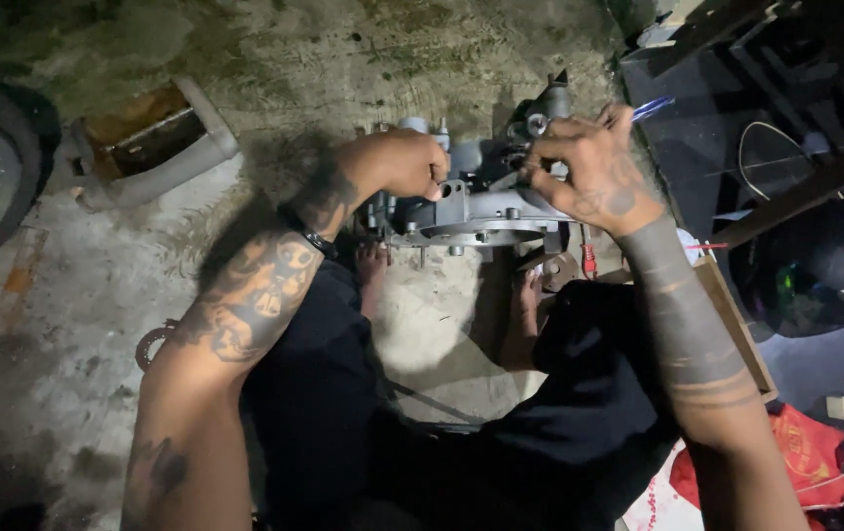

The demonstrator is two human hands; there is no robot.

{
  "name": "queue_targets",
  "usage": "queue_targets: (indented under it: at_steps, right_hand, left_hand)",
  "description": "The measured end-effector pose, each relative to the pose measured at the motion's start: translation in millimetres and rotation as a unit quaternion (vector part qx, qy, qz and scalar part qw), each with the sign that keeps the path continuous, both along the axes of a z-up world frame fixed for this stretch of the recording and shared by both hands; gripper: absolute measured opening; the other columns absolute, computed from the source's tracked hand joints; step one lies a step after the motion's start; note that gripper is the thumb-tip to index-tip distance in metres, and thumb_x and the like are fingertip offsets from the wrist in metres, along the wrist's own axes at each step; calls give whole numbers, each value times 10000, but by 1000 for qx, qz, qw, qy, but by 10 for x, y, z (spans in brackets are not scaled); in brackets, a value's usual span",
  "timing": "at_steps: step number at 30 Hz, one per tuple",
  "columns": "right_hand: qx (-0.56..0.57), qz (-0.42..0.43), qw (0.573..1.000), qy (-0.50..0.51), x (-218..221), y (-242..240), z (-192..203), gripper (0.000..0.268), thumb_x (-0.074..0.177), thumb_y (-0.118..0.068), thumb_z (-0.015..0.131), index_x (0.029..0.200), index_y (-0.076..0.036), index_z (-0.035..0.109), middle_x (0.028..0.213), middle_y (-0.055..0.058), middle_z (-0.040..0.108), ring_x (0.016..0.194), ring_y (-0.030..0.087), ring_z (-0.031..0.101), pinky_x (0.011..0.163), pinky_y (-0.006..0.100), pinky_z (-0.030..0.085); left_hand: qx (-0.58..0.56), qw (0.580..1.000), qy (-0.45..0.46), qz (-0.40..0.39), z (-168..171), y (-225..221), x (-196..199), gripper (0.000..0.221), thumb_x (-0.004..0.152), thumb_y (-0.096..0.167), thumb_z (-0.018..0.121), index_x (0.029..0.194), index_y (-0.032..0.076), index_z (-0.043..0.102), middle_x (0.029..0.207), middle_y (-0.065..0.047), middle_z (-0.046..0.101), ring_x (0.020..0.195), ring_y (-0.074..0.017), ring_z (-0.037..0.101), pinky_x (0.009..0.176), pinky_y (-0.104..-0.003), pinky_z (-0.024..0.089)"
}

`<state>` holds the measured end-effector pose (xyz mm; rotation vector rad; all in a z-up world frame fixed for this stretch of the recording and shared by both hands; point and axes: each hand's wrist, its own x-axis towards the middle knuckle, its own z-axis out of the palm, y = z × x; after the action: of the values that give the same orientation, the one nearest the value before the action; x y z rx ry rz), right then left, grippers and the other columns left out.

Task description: The person is using a screwdriver and a brush to inspect and clean the internal parts of a motorcycle engine casing.

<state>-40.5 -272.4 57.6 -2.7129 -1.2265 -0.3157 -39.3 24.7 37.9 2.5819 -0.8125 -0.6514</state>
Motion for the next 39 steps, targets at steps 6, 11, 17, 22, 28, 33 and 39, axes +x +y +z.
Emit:
queue_targets:
  at_steps: [6,11,17,22,28,33,39]
  right_hand:
    - [45,81,991,99,-123,318,187,304,857,-464,535,806,-212,698,799,34,652,836,322,662,848,462,319]
    - [18,71,994,83,-139,386,194,371,925,-392,459,786,-161,714,814,16,647,867,231,609,985,466,230]
    - [10,75,994,81,-79,419,223,361,912,-394,475,770,-151,701,817,14,654,906,224,613,993,494,229]
    - [-7,75,995,70,-63,429,241,374,876,-398,470,840,-140,740,857,34,636,945,264,580,947,498,239]
    - [-22,93,993,64,-53,496,237,248,867,-350,545,769,-188,703,837,-6,634,940,216,581,1049,473,201]
    - [-50,121,991,36,40,412,249,316,911,-411,516,800,-185,708,863,1,662,900,231,551,976,454,239]
    - [-51,161,985,32,-17,450,280,261,911,-399,562,753,-242,699,854,-35,660,934,250,585,948,435,217]
  left_hand:
    - [18,999,48,5,331,48,-176,464,1034,312,619,1358,-18,590,1247,-296,641,1115,-469,651,851,-620,590]
    - [70,994,63,60,172,-46,-77,322,947,351,693,1222,182,700,1283,-32,672,1082,-285,637,839,-442,484]
    - [81,992,70,72,289,-54,-146,360,962,343,677,1293,201,680,1358,-22,653,1143,-281,640,884,-445,497]
    - [71,994,67,47,252,-62,-138,420,992,319,643,1381,162,614,1451,-62,574,1222,-333,593,930,-494,513]
    - [72,990,92,79,223,-95,-65,422,943,305,694,1352,219,633,1320,-15,666,1148,-243,643,897,-370,504]
    - [70,991,97,61,161,-79,-2,453,952,309,690,1379,185,604,1400,-21,621,1225,-254,606,961,-395,495]
    - [100,984,118,89,324,-78,-95,453,940,354,698,1372,252,609,1435,-5,592,1225,-242,591,948,-380,473]
